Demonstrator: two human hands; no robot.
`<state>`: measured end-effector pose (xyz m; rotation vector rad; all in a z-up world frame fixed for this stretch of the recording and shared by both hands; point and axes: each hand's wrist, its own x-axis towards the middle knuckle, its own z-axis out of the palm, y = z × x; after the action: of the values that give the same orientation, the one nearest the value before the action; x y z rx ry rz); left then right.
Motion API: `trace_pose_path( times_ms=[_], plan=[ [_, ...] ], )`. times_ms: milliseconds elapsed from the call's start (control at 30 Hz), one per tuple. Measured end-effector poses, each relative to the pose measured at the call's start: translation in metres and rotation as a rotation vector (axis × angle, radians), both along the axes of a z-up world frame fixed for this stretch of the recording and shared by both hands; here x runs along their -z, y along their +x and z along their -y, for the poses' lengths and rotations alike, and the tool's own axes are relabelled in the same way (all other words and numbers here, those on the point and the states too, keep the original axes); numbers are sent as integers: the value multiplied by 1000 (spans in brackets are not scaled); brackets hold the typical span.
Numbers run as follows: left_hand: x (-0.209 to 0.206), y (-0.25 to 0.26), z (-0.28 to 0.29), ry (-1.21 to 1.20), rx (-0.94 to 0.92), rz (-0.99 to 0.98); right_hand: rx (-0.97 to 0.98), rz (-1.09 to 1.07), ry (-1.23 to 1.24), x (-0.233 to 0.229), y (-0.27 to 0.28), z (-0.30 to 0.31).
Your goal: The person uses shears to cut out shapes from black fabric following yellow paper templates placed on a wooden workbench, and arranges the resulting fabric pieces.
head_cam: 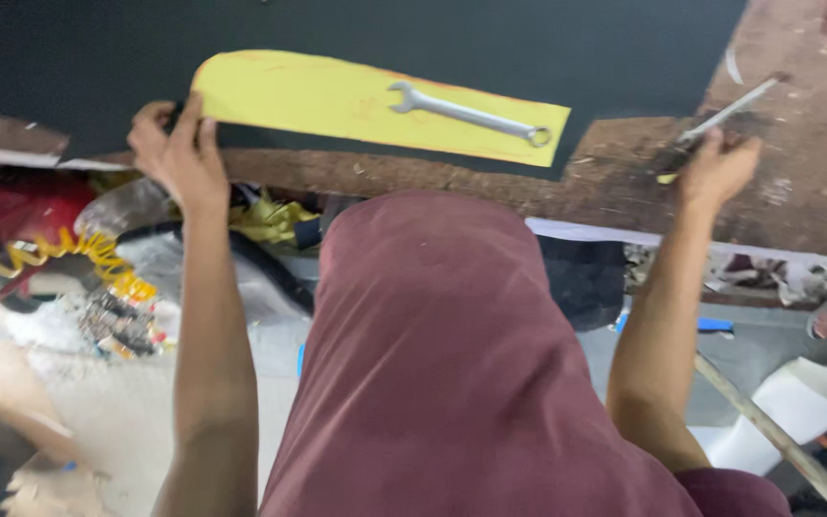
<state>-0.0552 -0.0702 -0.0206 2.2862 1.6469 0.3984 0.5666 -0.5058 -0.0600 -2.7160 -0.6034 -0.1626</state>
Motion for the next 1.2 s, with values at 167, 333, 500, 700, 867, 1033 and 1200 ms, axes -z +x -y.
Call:
trace_pose_path(
  times_ms=[167,333,500,700,867,1033,1200],
  plan=[
    [-1,-8,-8,-42,-14,79,49,-53,77,28,24,-20],
    [5,-15,-15,-53,14,133,323,-449,333,13,36,-57],
    [7,-15,-20,-98,-23,180,-65,-220,2,-20,28,-70],
    [2,-18,-22,-74,-9,197,-495,-130,2,-88,-72,-139],
    [-1,-18,-19,-88,-6,232,-934,-594,-45,-109,-243,-295],
    [-1,-17,-21,-60,-17,236,-1138,-836,44,-96,-368,-399],
    [-5,-19,-22,-117,-24,249,-1247,-608,-44,-89,-387,-416]
  ],
)
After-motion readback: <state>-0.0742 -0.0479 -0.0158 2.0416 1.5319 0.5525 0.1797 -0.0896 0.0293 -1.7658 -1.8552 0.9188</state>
